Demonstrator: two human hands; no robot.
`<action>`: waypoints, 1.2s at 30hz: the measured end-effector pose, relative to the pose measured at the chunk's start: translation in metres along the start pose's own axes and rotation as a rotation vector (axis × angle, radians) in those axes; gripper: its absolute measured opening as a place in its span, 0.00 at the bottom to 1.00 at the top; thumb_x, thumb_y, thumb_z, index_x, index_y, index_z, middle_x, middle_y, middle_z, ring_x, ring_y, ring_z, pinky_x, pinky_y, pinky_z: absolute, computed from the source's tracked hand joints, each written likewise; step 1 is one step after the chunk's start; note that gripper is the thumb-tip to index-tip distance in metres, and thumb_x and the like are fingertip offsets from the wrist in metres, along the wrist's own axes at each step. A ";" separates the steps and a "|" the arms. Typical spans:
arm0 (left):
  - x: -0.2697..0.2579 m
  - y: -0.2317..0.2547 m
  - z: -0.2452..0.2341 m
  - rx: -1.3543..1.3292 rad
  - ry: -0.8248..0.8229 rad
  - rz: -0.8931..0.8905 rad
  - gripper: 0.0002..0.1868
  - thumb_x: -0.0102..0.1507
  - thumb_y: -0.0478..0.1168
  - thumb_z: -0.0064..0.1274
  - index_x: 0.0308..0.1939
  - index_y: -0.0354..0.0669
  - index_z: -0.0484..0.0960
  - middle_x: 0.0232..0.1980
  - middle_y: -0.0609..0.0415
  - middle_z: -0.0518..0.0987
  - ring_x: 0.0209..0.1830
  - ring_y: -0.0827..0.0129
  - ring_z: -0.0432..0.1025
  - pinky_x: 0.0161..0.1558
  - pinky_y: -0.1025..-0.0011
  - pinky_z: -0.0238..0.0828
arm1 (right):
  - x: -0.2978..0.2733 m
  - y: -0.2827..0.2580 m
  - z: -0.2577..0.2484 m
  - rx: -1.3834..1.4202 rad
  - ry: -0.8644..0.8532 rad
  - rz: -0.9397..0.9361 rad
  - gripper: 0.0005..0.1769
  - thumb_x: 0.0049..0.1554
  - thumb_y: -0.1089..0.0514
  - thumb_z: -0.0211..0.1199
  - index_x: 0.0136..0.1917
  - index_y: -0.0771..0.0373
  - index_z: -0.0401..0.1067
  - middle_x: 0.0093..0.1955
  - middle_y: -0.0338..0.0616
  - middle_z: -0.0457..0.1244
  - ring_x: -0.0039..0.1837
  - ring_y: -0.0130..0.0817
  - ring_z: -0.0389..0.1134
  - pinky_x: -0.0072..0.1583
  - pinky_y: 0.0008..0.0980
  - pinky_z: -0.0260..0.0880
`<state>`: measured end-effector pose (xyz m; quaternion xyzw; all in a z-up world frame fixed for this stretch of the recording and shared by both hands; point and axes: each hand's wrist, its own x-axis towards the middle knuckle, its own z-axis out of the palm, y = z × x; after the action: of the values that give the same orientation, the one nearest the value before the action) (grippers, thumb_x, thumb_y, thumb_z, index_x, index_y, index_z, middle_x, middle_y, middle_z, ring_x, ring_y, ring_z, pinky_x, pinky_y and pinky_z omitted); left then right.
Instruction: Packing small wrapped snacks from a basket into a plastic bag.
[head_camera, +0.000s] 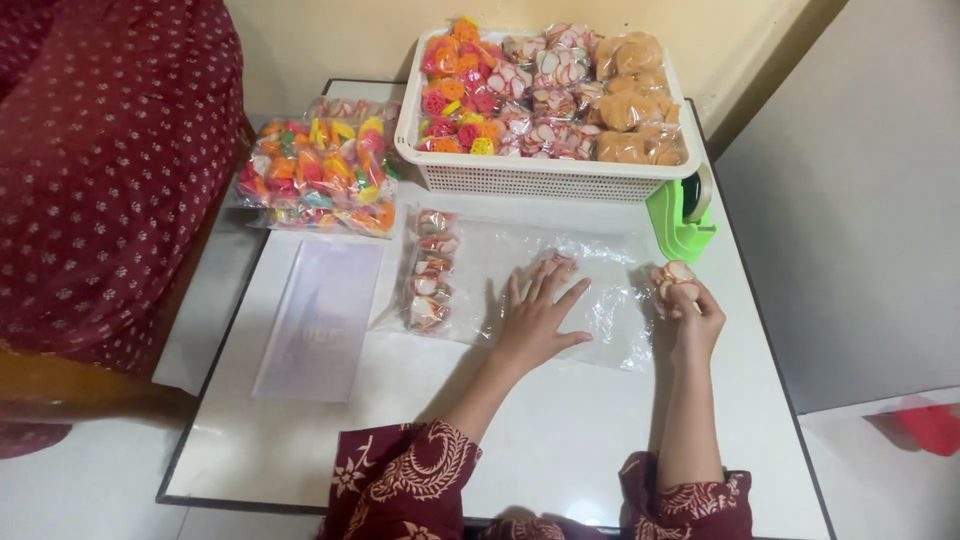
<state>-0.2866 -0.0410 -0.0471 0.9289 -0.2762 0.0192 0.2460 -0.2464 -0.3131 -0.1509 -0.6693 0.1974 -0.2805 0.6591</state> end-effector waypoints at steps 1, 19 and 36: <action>0.002 0.000 -0.002 0.000 0.003 0.002 0.40 0.64 0.61 0.53 0.77 0.57 0.60 0.80 0.42 0.53 0.81 0.45 0.43 0.71 0.25 0.31 | 0.007 0.009 -0.001 0.001 0.000 -0.003 0.17 0.54 0.60 0.67 0.58 0.59 0.77 0.55 0.48 0.65 0.58 0.38 0.64 0.57 0.39 0.66; 0.004 -0.016 -0.008 -0.101 0.079 -0.046 0.29 0.65 0.53 0.54 0.68 0.52 0.70 0.74 0.43 0.61 0.81 0.48 0.46 0.70 0.24 0.28 | -0.026 -0.017 0.040 -0.402 -0.575 0.044 0.12 0.57 0.57 0.70 0.43 0.67 0.71 0.40 0.59 0.66 0.46 0.50 0.69 0.47 0.47 0.67; 0.006 -0.024 -0.008 -0.106 0.060 -0.097 0.29 0.66 0.51 0.53 0.70 0.50 0.70 0.74 0.42 0.63 0.81 0.47 0.48 0.71 0.25 0.28 | -0.044 -0.062 0.032 -0.166 -0.476 -0.018 0.19 0.59 0.61 0.59 0.61 0.72 0.74 0.53 0.61 0.67 0.50 0.49 0.68 0.43 0.40 0.71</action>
<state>-0.2678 -0.0228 -0.0501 0.9258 -0.2241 0.0205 0.3038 -0.2661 -0.2569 -0.0938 -0.7701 0.0531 -0.1037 0.6272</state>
